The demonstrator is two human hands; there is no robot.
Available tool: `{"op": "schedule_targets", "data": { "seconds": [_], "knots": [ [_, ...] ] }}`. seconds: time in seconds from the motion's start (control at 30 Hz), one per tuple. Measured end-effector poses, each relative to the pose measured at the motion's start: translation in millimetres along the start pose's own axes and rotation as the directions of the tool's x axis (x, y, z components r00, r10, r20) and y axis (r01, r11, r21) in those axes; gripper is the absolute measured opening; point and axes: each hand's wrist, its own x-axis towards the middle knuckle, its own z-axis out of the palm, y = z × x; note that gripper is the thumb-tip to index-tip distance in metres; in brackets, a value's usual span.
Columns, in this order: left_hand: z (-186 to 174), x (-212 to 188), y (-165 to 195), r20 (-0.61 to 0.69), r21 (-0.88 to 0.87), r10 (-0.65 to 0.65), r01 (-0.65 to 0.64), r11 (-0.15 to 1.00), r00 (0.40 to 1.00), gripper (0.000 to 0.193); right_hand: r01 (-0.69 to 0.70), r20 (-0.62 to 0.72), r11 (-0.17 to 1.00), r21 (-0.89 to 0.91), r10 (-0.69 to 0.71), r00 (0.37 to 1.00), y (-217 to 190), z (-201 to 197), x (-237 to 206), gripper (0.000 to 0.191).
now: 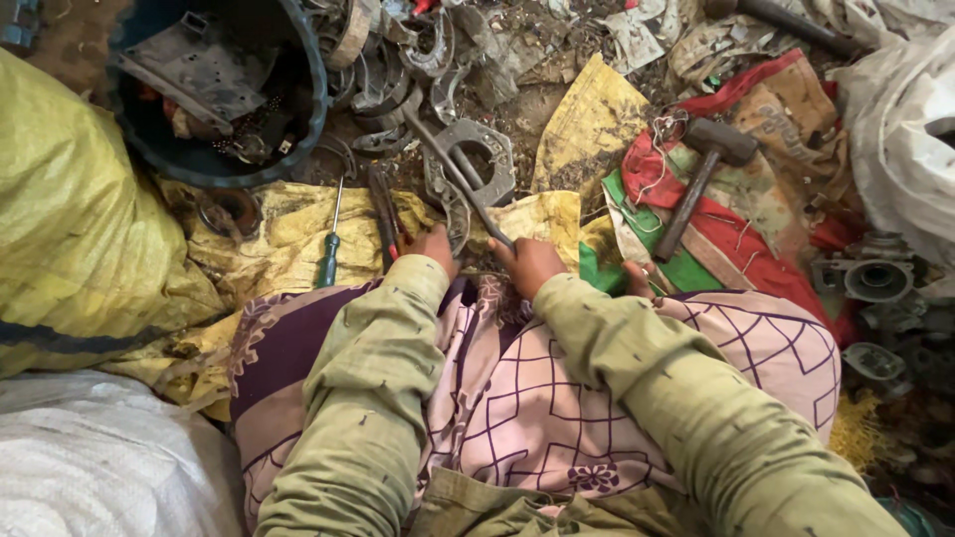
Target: The person sits on the floor and uses a hammer and a metal rod to repeatedly strike and shape a small metal component. The person adjusts the component's position and continues hammering throughout the clip.
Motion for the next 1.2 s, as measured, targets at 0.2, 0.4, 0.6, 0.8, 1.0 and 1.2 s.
{"op": "schedule_targets", "data": {
  "seconds": [0.2,0.4,0.6,0.8,1.0,1.2],
  "knots": [
    [-3.5,0.1,4.5,0.014,-0.079,-0.031,0.032,0.996,0.999,0.045,-0.047,-0.013,0.998,0.029,0.048,0.999,-12.4,-15.8,-2.8,0.069],
    [5.8,4.3,3.0,-0.011,-0.123,-0.012,0.011,0.992,1.0,0.051,-0.029,-0.091,0.988,0.15,0.043,0.995,-33.6,-34.9,-16.4,0.061],
    [-4.0,0.1,4.7,0.026,-0.069,-0.028,0.029,0.997,0.999,0.05,-0.015,-0.026,0.998,-0.055,0.014,1.0,-39.6,-32.0,-12.4,0.062],
    [-6.7,-6.7,6.1,0.011,-0.056,-0.01,0.01,0.998,1.0,0.061,-0.067,-0.123,0.946,0.316,0.111,0.986,-38.5,-48.6,-16.8,0.06],
    [1.5,3.2,2.4,-0.037,-0.068,-0.018,0.016,0.998,0.999,0.04,-0.011,-0.088,0.999,0.033,0.014,0.996,-16.5,-6.2,-3.9,0.063],
    [-6.1,-1.4,4.1,-0.022,-0.075,-0.022,0.02,0.997,1.0,0.047,-0.122,0.033,0.984,0.129,0.118,0.992,-24.1,-25.9,-1.9,0.068]
  ]
}}
